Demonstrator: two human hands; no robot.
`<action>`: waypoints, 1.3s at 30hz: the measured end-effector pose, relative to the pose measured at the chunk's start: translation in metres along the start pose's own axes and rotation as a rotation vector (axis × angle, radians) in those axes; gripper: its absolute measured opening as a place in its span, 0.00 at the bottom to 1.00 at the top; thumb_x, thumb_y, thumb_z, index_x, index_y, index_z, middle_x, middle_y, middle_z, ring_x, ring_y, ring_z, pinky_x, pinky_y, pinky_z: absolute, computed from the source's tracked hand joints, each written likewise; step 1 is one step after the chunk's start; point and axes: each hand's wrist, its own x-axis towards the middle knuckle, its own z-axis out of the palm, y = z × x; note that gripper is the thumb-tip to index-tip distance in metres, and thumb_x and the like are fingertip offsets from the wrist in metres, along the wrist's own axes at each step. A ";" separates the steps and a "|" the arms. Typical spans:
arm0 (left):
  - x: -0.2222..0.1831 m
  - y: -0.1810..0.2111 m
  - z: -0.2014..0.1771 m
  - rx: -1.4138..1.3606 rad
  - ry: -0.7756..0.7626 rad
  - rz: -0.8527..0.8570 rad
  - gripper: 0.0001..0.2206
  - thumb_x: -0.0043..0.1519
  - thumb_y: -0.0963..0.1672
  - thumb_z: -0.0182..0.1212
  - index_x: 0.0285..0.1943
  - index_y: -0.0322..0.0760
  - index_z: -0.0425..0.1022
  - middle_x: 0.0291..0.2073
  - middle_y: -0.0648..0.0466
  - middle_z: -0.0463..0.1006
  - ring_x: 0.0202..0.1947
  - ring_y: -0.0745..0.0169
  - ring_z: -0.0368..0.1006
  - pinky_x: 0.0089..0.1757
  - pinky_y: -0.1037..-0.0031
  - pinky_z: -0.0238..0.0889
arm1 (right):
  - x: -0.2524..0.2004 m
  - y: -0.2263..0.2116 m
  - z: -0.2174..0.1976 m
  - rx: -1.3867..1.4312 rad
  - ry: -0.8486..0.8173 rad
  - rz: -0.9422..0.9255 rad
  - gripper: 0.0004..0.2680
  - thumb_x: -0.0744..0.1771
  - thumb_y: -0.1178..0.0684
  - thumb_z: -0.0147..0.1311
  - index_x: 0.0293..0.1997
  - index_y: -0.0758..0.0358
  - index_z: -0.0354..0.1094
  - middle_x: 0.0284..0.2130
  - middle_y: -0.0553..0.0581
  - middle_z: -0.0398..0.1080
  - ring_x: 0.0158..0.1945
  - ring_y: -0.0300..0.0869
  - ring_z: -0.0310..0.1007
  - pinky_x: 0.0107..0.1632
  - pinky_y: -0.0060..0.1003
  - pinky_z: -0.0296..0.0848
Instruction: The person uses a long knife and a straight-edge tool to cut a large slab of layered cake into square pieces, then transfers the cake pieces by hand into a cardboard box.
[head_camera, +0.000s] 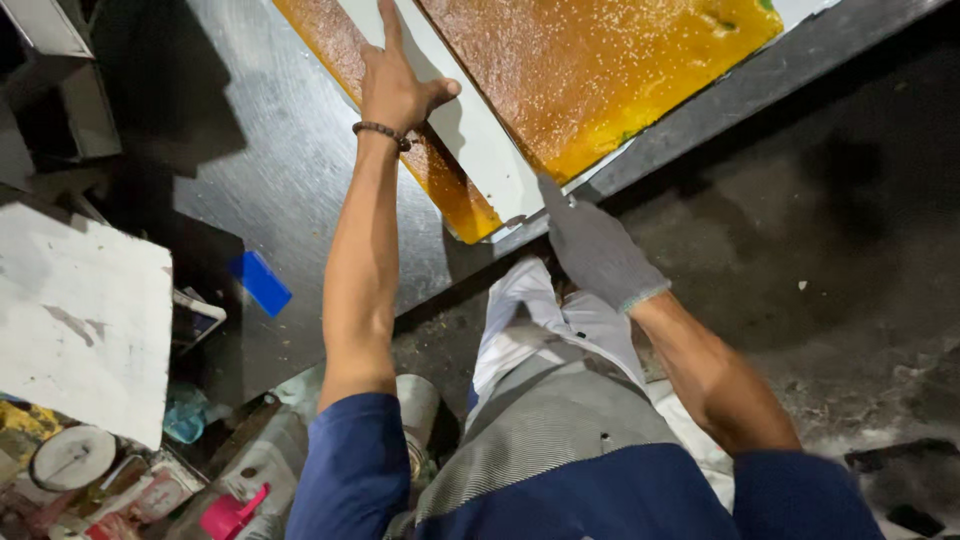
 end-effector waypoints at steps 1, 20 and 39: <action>-0.001 -0.002 0.002 0.003 0.003 0.003 0.59 0.45 0.49 0.88 0.79 0.42 0.40 0.54 0.21 0.65 0.50 0.21 0.73 0.51 0.53 0.72 | 0.000 0.002 0.002 0.001 -0.038 0.034 0.23 0.66 0.59 0.45 0.72 0.69 0.47 0.31 0.77 0.71 0.35 0.69 0.72 0.38 0.62 0.68; 0.010 0.002 -0.008 -0.086 -0.024 0.092 0.25 0.49 0.47 0.86 0.42 0.24 0.76 0.38 0.35 0.79 0.35 0.44 0.82 0.37 0.65 0.77 | -0.072 0.006 -0.011 0.050 -0.219 0.315 0.25 0.67 0.56 0.45 0.76 0.55 0.44 0.33 0.77 0.70 0.37 0.68 0.71 0.42 0.62 0.70; 0.001 0.007 -0.015 -0.224 -0.132 0.013 0.13 0.59 0.44 0.78 0.34 0.29 0.78 0.23 0.52 0.81 0.21 0.67 0.79 0.24 0.74 0.73 | -0.189 0.082 0.054 0.052 -0.226 0.389 0.26 0.68 0.54 0.45 0.77 0.52 0.41 0.44 0.76 0.67 0.37 0.64 0.73 0.40 0.55 0.74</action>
